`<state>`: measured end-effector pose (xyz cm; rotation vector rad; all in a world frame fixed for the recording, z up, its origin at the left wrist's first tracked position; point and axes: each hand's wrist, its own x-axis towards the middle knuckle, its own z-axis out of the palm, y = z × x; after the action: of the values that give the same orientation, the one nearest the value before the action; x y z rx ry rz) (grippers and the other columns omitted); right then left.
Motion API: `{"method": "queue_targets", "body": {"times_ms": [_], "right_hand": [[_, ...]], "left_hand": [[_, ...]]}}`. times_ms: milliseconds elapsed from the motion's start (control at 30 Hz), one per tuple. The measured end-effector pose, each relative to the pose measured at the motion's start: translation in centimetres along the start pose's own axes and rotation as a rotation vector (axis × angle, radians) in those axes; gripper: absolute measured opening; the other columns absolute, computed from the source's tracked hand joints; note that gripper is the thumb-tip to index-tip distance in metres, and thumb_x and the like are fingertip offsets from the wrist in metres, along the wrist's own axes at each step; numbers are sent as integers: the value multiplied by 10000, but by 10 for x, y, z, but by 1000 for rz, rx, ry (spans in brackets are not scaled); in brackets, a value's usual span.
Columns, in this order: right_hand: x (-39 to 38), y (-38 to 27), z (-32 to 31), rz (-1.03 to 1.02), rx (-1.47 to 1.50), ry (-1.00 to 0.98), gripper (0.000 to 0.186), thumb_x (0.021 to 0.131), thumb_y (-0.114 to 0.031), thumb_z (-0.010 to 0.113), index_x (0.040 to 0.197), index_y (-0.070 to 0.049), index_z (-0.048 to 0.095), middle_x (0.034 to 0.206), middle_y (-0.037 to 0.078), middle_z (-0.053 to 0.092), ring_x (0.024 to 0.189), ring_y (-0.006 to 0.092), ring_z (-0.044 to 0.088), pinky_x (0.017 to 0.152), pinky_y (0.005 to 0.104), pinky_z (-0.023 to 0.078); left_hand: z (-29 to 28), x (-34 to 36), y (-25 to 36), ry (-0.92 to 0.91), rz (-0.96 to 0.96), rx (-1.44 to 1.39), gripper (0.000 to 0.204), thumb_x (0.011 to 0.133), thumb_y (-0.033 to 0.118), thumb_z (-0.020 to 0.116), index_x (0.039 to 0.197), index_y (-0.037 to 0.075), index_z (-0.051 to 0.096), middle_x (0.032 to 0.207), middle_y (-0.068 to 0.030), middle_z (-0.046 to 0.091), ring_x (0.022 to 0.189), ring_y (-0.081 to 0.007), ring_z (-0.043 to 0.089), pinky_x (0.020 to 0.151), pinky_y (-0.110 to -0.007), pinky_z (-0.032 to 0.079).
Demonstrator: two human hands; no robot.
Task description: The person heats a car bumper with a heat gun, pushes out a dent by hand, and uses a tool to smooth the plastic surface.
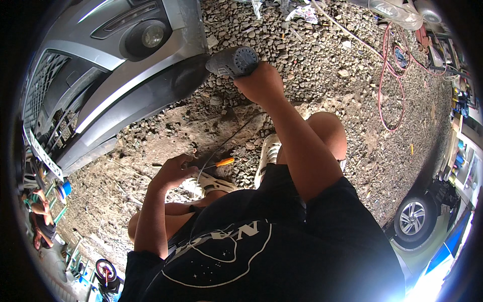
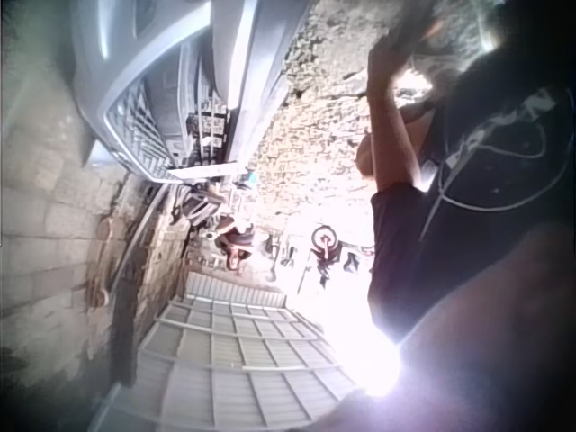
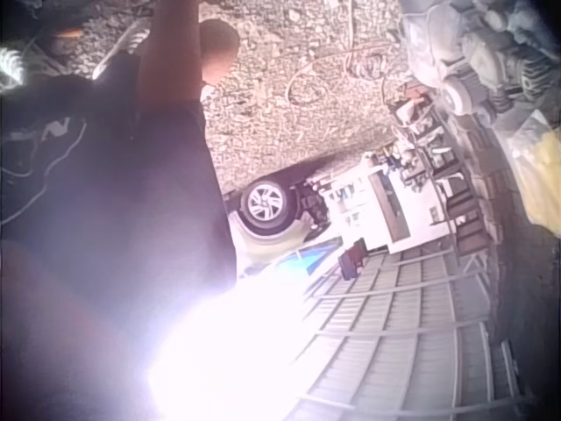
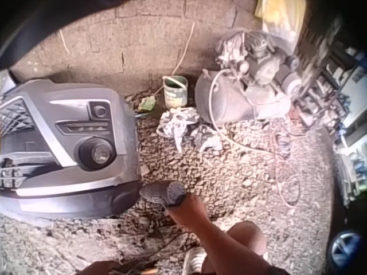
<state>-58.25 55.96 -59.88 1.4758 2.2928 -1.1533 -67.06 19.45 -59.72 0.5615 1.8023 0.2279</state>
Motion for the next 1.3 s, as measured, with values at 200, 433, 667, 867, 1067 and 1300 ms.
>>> {"method": "queue_targets", "body": {"times_ms": [200, 433, 667, 867, 1067, 1300], "right_hand": [[1, 2, -1, -15, -4, 3, 476, 721, -302, 862, 1064, 19, 784, 933, 192, 795, 860, 314, 783, 803, 424, 620], [-4, -2, -2, -29, -6, 22, 472, 722, -302, 858, 1079, -1, 787, 972, 194, 799, 895, 326, 785, 825, 429, 619], [-2, 0, -2, -16, -2, 1, 487, 707, -307, 854, 1069, 11, 782, 980, 203, 797, 908, 328, 784, 832, 424, 624], [-6, -2, -8, -60, 0, -36, 575, 748, -436, 830, 1042, 52, 749, 960, 239, 784, 929, 384, 781, 838, 468, 630], [-7, -5, -6, -29, -2, -13, 507, 695, -316, 850, 1071, 17, 784, 969, 203, 798, 893, 323, 785, 823, 417, 616], [-8, -6, -7, -25, 6, -2, 506, 689, -305, 847, 1075, 15, 782, 977, 202, 797, 901, 325, 782, 831, 415, 612]], "left_hand": [[0, 0, 2, -15, -42, -34, 680, 895, 438, 815, 1356, -37, 661, 1049, -227, 764, 954, -325, 752, 859, -415, 583], [2, -1, 1, -7, -35, -28, 670, 898, 430, 820, 1366, -23, 662, 1057, -228, 764, 959, -324, 753, 859, -414, 585], [2, -2, 1, -2, -37, -26, 665, 901, 432, 820, 1363, -21, 663, 1069, -232, 763, 966, -321, 752, 858, -414, 584], [3, -2, 0, 4, -19, -13, 664, 900, 431, 819, 1360, -22, 664, 1078, -235, 762, 977, -329, 752, 869, -415, 582], [3, -3, -1, 12, 5, 8, 657, 902, 421, 817, 1359, -25, 662, 1043, -224, 764, 929, -317, 753, 835, -413, 585], [0, -4, 5, -34, -79, -47, 617, 923, 445, 822, 1358, 33, 676, 1043, -177, 753, 944, -274, 722, 857, -389, 573]]}}
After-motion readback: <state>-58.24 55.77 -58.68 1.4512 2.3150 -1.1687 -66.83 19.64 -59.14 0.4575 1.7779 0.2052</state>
